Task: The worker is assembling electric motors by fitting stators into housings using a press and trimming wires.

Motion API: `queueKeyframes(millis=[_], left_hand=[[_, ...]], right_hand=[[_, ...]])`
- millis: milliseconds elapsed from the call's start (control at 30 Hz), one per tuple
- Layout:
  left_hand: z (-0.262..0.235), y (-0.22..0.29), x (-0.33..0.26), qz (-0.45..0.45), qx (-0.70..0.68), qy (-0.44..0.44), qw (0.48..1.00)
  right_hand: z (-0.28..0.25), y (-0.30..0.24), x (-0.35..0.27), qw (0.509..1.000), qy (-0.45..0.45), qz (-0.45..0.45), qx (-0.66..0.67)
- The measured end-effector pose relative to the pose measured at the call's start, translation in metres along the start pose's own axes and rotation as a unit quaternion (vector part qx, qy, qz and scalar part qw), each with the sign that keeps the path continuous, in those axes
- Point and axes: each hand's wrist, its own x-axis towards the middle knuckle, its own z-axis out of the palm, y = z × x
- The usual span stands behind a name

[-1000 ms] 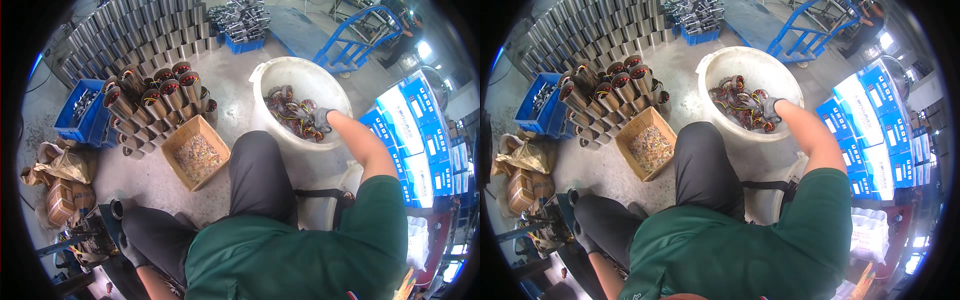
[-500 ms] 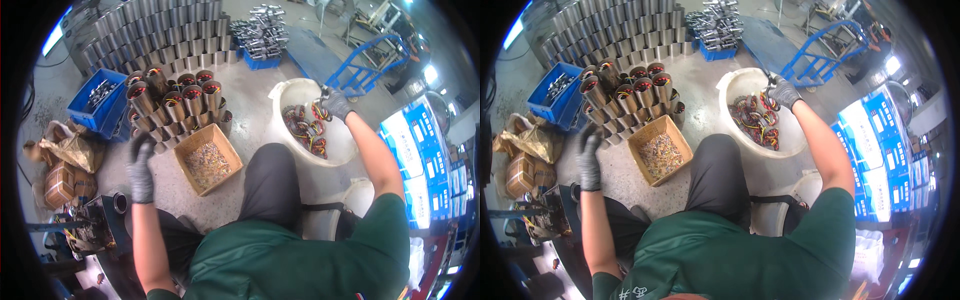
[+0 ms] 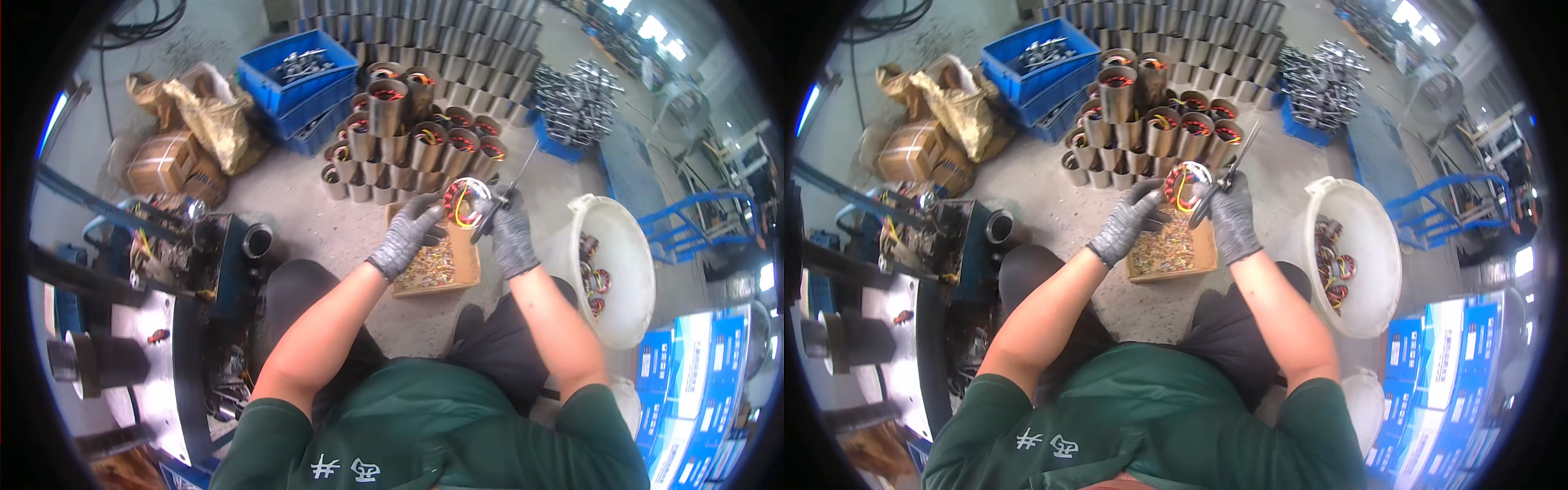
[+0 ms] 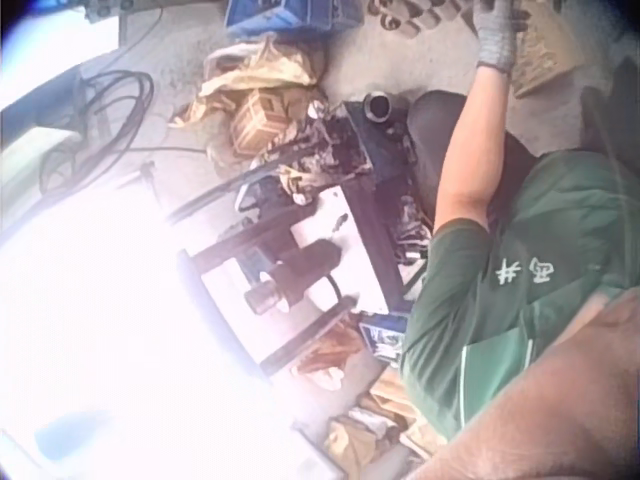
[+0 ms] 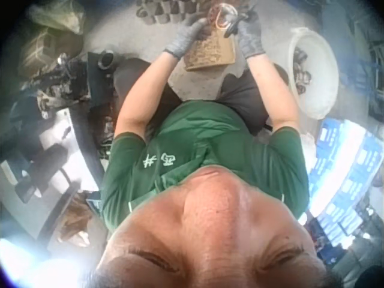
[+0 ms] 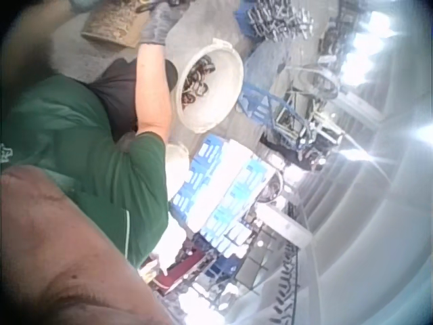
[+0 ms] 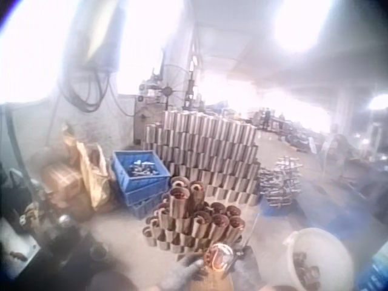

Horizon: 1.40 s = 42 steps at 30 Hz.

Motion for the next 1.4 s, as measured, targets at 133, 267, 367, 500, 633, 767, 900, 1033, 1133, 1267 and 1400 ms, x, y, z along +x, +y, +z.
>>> queueKeyframes(millis=[133, 267, 367, 500, 633, 767, 900, 1033, 1133, 1267, 1400], left_hand=[[-0.011, -0.024, 0.012, -0.08, -0.007, 0.011, 0.997], [-0.035, -0.074, 0.039, -0.043, 0.023, 0.038, 0.998], [-0.032, -0.047, 0.028, -0.003, 0.199, 0.085, 0.976], [-0.033, -0.035, 0.022, 0.033, 0.342, 0.028, 0.939], [-0.024, -0.037, 0.018, 0.076, 0.482, 0.019, 0.872], [-0.023, -0.037, 0.013, 0.117, 0.492, 0.005, 0.863], [-0.031, -0.043, 0.021, 0.114, 0.494, 0.013, 0.862], [-0.036, -0.032, 0.025, 0.086, 0.349, 0.066, 0.931], [-0.04, -0.019, 0.025, 0.041, 0.25, 0.061, 0.966], [-0.037, -0.002, 0.022, -0.004, 0.125, 0.019, 0.992], [-0.034, 0.002, 0.016, -0.004, -0.068, 0.024, 0.997]], right_hand=[[0.038, 0.026, -0.023, 0.983, -0.106, -0.029, 0.145], [0.036, 0.05, -0.016, 0.986, -0.148, -0.008, 0.074], [0.033, 0.045, -0.02, 0.987, -0.149, -0.025, -0.056], [0.04, 0.035, -0.028, 0.978, -0.148, 0.004, -0.144], [0.044, 0.033, -0.026, 0.973, -0.139, 0.023, -0.185], [0.043, 0.041, -0.018, 0.969, -0.121, 0.041, -0.211], [0.041, 0.059, -0.006, 0.99, -0.078, 0.013, -0.113], [0.034, 0.063, 0.01, 0.996, -0.012, 0.085, -0.018], [0.033, 0.055, 0.013, 0.986, 0.032, 0.122, 0.105], [0.024, 0.085, 0.03, 0.95, -0.027, 0.194, 0.243], [0.03, 0.067, 0.002, 0.946, -0.098, 0.276, 0.138]])
